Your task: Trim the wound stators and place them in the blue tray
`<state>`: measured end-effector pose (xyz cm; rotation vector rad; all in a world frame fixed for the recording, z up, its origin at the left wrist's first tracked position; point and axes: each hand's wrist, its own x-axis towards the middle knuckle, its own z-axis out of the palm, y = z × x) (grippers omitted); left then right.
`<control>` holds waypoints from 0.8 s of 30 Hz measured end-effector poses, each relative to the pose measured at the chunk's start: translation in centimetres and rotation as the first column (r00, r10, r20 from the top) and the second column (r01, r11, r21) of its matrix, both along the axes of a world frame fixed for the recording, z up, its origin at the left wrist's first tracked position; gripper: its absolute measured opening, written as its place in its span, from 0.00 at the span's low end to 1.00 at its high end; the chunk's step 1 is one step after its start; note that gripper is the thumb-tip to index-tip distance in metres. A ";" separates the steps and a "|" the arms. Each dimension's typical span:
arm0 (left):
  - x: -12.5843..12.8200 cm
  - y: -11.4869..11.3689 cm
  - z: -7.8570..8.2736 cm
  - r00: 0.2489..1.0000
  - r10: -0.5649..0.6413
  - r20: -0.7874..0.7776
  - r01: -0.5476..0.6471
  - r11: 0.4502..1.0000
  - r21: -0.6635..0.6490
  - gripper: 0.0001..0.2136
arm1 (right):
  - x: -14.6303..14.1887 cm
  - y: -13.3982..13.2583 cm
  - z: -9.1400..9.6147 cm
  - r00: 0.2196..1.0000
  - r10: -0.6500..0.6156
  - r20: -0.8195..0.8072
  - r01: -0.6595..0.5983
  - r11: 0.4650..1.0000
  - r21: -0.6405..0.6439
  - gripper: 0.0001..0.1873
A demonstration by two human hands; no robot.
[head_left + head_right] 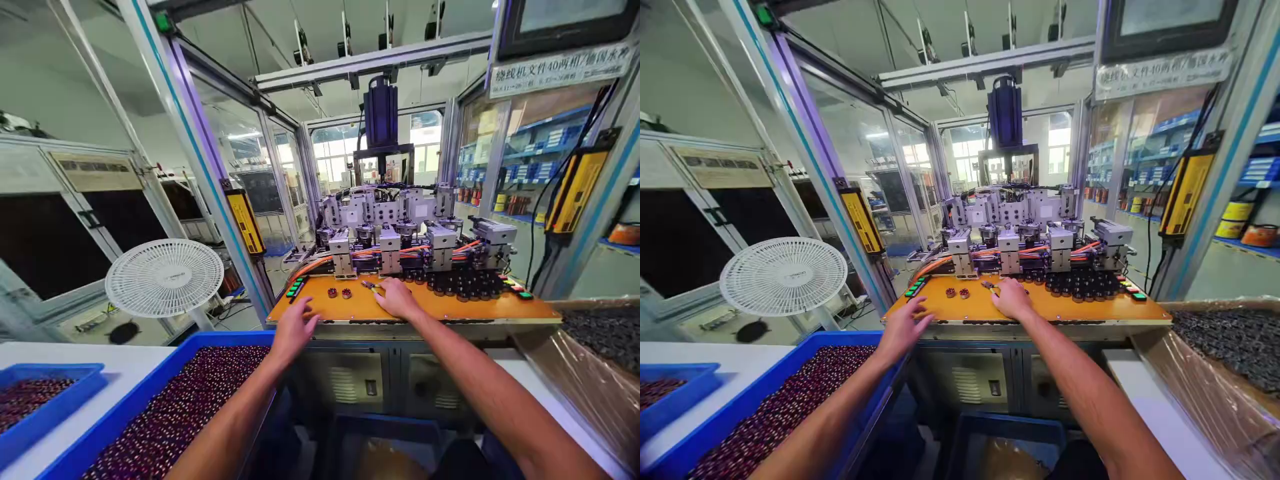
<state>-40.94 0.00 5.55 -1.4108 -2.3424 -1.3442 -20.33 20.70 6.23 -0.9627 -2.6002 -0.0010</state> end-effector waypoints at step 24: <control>6.1 0.1 -2.8 0.836 -0.191 0.514 -0.049 0.908 0.417 0.25 | -0.2 0.3 -0.3 0.983 0.092 -0.162 -0.090 0.996 0.021 0.14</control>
